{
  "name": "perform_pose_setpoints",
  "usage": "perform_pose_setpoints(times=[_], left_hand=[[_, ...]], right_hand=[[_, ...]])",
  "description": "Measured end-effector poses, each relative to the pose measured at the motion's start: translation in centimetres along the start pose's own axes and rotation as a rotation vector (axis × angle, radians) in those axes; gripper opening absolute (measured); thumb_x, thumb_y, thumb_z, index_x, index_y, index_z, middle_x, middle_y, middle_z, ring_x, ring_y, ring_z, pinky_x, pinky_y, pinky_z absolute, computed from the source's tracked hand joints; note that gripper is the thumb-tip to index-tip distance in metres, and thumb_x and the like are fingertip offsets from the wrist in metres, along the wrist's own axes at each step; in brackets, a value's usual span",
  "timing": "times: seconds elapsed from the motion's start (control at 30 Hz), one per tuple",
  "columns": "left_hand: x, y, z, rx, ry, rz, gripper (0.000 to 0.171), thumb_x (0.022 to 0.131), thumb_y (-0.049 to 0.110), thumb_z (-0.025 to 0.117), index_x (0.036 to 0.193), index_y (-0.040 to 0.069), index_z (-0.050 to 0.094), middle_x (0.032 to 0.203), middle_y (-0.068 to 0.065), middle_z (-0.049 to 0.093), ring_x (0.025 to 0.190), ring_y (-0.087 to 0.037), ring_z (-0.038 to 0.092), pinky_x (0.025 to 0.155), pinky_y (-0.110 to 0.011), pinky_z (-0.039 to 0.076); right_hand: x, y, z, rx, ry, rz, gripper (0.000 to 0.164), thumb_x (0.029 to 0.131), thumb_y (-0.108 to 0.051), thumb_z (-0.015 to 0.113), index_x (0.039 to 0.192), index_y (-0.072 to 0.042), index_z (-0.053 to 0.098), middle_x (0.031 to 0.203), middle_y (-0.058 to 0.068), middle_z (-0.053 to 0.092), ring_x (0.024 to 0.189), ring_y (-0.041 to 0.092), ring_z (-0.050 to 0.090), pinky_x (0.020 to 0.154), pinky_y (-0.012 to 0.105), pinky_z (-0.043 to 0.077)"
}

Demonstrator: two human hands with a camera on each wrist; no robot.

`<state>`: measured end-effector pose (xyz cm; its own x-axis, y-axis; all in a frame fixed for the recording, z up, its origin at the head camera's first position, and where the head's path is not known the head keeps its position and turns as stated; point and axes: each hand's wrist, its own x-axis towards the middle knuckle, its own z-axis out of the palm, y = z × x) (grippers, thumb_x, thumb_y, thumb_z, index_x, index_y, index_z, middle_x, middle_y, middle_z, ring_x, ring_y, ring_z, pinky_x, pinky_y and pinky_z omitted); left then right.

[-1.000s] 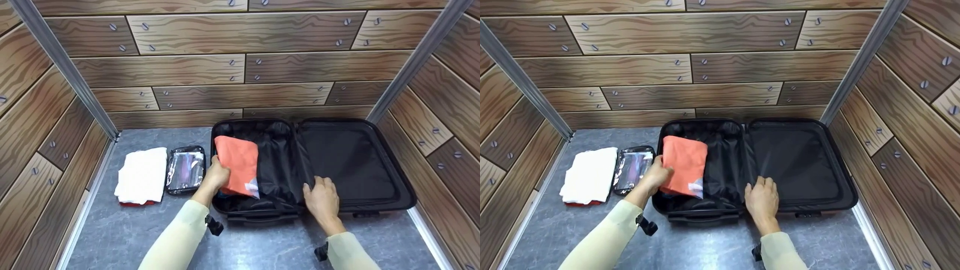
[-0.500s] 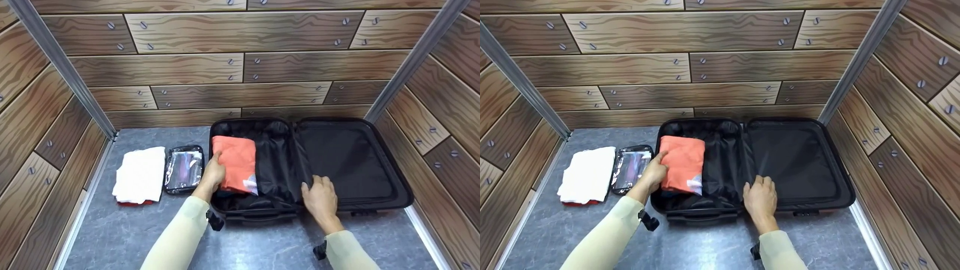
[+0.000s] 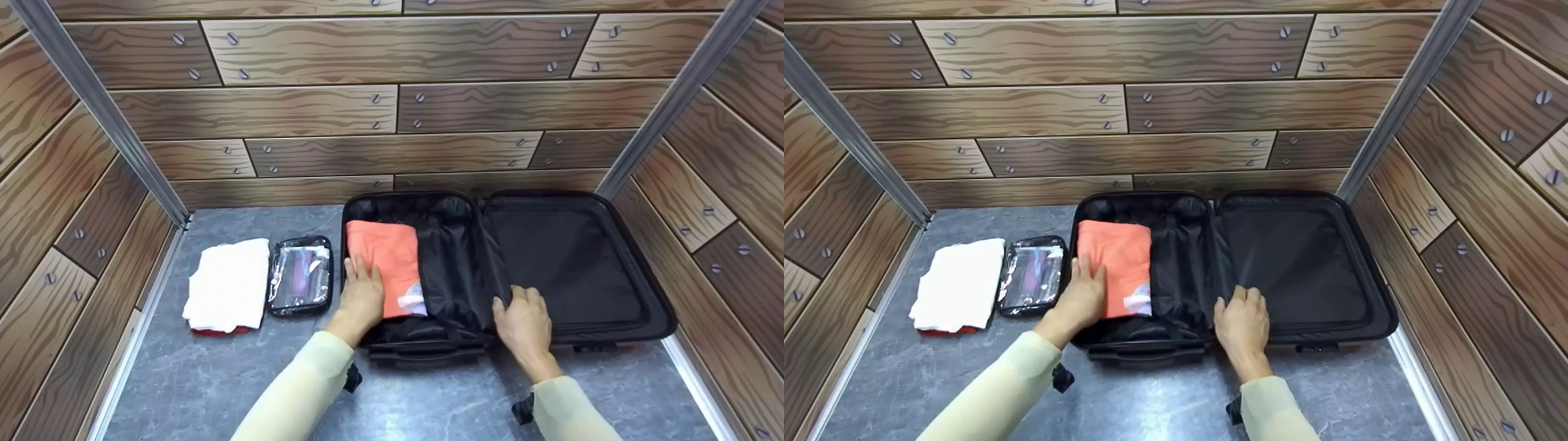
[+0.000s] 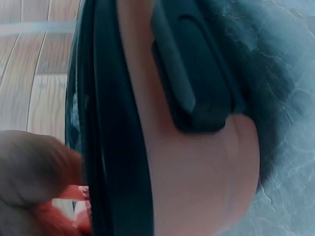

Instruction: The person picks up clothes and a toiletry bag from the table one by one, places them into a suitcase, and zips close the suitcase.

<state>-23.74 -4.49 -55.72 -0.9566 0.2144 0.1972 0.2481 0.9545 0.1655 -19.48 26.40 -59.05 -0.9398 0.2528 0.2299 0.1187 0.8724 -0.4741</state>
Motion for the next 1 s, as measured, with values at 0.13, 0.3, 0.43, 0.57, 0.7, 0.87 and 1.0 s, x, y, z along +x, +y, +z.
perform_pose_setpoints(times=[0.13,0.3,0.43,0.57,0.7,0.87,1.0], left_hand=[[-0.8,0.9,-0.5,0.127,-0.098,0.019,0.042,0.099,0.008,0.058,0.137,-0.008,0.06,0.148,-0.04,0.05,0.144,-0.057,0.044,0.116,-0.052,0.046],[-0.6,0.9,-0.6,0.093,-0.255,0.018,0.069,0.096,0.029,0.072,0.148,-0.009,0.049,0.152,-0.041,0.044,0.146,-0.056,0.041,0.118,-0.052,0.044],[-0.2,0.4,-0.1,0.027,-0.327,-0.027,0.105,0.086,0.053,0.082,0.156,-0.011,0.038,0.156,-0.043,0.037,0.149,-0.058,0.036,0.121,-0.052,0.04],[0.3,0.2,0.4,-0.025,-0.352,-0.062,0.106,0.087,0.051,0.082,0.159,-0.011,0.033,0.158,-0.045,0.033,0.15,-0.059,0.032,0.122,-0.053,0.039],[0.8,-0.1,0.4,-0.11,-0.388,-0.096,0.108,0.085,0.043,0.086,0.161,-0.009,0.029,0.16,-0.045,0.027,0.152,-0.06,0.026,0.125,-0.053,0.033],[0.8,-0.5,-0.4,-0.188,-0.392,-0.098,0.104,0.083,0.032,0.087,0.161,-0.009,0.031,0.161,-0.045,0.026,0.153,-0.059,0.024,0.127,-0.052,0.03],[0.5,-1.0,-1.0,-0.229,-0.293,-0.038,0.078,0.082,0.022,0.084,0.144,-0.011,0.051,0.145,-0.04,0.049,0.142,-0.053,0.046,0.122,-0.051,0.039]], right_hand=[[0.0,0.0,0.0,0.0,0.002,0.003,0.053,0.1,-0.032,0.065,0.134,0.009,0.063,0.123,0.028,0.061,0.117,0.049,0.057,0.095,0.065,0.049],[0.0,-0.1,-0.2,0.0,-0.003,0.011,0.053,0.101,-0.032,0.065,0.135,0.009,0.062,0.125,0.028,0.061,0.119,0.049,0.057,0.097,0.065,0.048],[0.0,-0.1,-0.1,-0.001,0.001,0.007,0.053,0.101,-0.032,0.065,0.134,0.009,0.062,0.124,0.028,0.061,0.119,0.049,0.057,0.097,0.065,0.049],[0.1,-0.1,0.0,0.003,0.01,0.008,0.052,0.1,-0.032,0.066,0.133,0.008,0.063,0.123,0.028,0.061,0.118,0.048,0.057,0.096,0.065,0.049],[0.1,-0.1,0.1,0.0,0.012,0.014,0.053,0.1,-0.032,0.067,0.134,0.008,0.063,0.126,0.029,0.061,0.121,0.049,0.057,0.098,0.065,0.048],[0.1,-0.1,0.2,-0.002,0.008,0.013,0.053,0.1,-0.032,0.067,0.135,0.008,0.063,0.127,0.029,0.061,0.122,0.05,0.056,0.098,0.065,0.048],[0.1,-0.1,0.3,-0.002,0.02,0.009,0.053,0.099,-0.031,0.068,0.133,0.008,0.063,0.125,0.029,0.061,0.121,0.05,0.057,0.097,0.065,0.048]])
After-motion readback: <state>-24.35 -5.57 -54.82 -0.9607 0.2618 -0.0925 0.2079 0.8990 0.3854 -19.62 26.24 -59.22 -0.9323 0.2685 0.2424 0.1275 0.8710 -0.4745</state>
